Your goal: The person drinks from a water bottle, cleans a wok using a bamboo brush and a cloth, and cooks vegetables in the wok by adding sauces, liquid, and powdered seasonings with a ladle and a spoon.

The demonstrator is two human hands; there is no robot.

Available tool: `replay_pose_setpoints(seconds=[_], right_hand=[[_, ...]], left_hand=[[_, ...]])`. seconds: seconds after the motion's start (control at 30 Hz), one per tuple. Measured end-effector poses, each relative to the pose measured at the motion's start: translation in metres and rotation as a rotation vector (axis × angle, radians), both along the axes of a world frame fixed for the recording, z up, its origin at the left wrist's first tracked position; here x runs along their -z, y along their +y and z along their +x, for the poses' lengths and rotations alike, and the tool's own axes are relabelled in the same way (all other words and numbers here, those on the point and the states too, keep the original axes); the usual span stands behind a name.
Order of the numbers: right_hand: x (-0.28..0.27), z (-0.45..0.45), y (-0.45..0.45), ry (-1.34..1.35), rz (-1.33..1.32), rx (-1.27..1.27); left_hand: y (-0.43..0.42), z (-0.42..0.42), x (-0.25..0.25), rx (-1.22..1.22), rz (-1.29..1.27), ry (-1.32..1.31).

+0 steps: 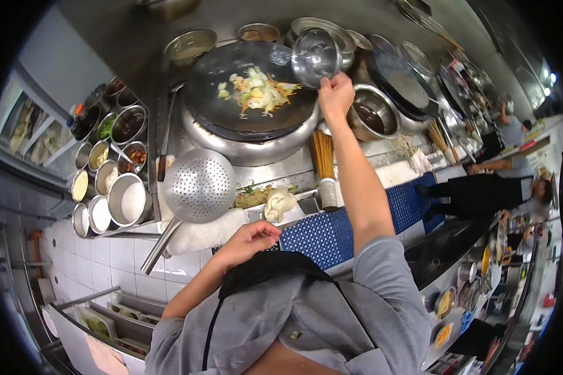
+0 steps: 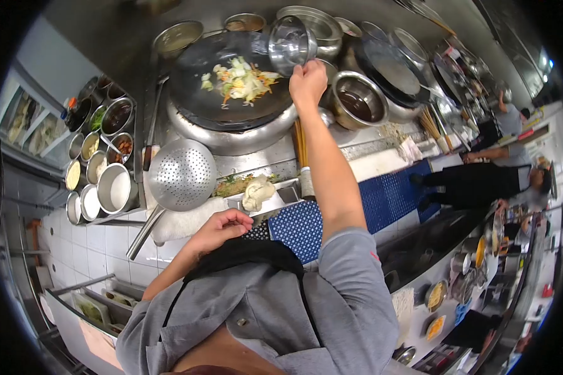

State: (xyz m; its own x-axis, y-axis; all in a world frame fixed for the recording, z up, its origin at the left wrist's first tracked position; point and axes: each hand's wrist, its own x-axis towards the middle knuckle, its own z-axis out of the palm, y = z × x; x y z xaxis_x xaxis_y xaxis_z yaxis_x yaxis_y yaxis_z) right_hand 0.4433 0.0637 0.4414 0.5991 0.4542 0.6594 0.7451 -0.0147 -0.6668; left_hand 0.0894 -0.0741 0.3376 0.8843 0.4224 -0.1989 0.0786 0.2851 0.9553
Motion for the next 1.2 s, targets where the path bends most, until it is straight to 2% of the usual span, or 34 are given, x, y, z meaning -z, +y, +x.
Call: replay_pose_setpoints(seconds=[0.07,0.13,0.2,0.23,0.33,0.4,0.53,0.6,0.67,0.73,0.8,0.87,0.9,0.97,1.07,1.1,1.2], right_hand=[[0.014,0.003,-0.031,0.628,0.142,-0.183],[0.04,0.003,-0.06,0.945,0.441,-0.375],[0.058,-0.01,-0.098,1.192,0.501,-0.379],[0.087,-0.003,-0.113,1.302,0.493,-0.399],[0.136,-0.004,-0.189,1.441,0.506,-0.231],[0.162,0.005,-0.261,1.428,0.659,-0.146],[0.184,0.027,-0.402,1.106,0.684,0.343],[0.168,0.024,-0.444,0.917,0.715,0.628],[0.158,0.029,-0.502,0.718,0.961,0.909],[0.179,0.04,-0.574,0.533,1.111,1.058],[0.175,0.039,-0.627,0.396,1.1,1.32],[0.184,0.04,-0.677,0.365,0.804,1.674],[0.212,0.047,-0.715,0.297,0.619,1.859],[0.242,0.057,-0.756,0.302,0.493,2.052],[0.252,0.072,-0.775,0.583,0.736,2.005],[0.217,0.069,-0.747,0.665,1.033,1.862],[0.245,0.084,-0.766,0.665,1.352,1.646]], left_hand=[[-0.007,0.013,0.001,0.058,0.001,0.002],[-0.005,0.025,0.002,0.124,-0.023,0.023],[0.006,0.03,0.01,0.142,-0.023,0.064],[0.011,0.038,0.015,0.21,-0.023,0.082],[0.023,0.058,0.023,0.2,-0.026,0.199],[0.031,0.077,0.038,0.321,0.025,0.195],[0.041,0.107,0.039,0.412,0.098,0.261],[0.061,0.12,0.04,0.454,0.102,0.26],[0.051,0.136,0.037,0.469,0.131,0.262],[0.039,0.151,0.035,0.496,0.131,0.258],[0.031,0.161,0.034,0.524,0.111,0.233],[0.021,0.169,0.035,0.541,0.126,0.264],[0.016,0.172,0.036,0.546,0.131,0.278],[0.008,0.175,0.038,0.58,0.149,0.269],[-0.002,0.177,0.039,0.611,0.191,0.278],[-0.004,0.178,0.039,0.613,0.208,0.285],[-0.006,0.176,0.039,0.593,0.228,0.333]])
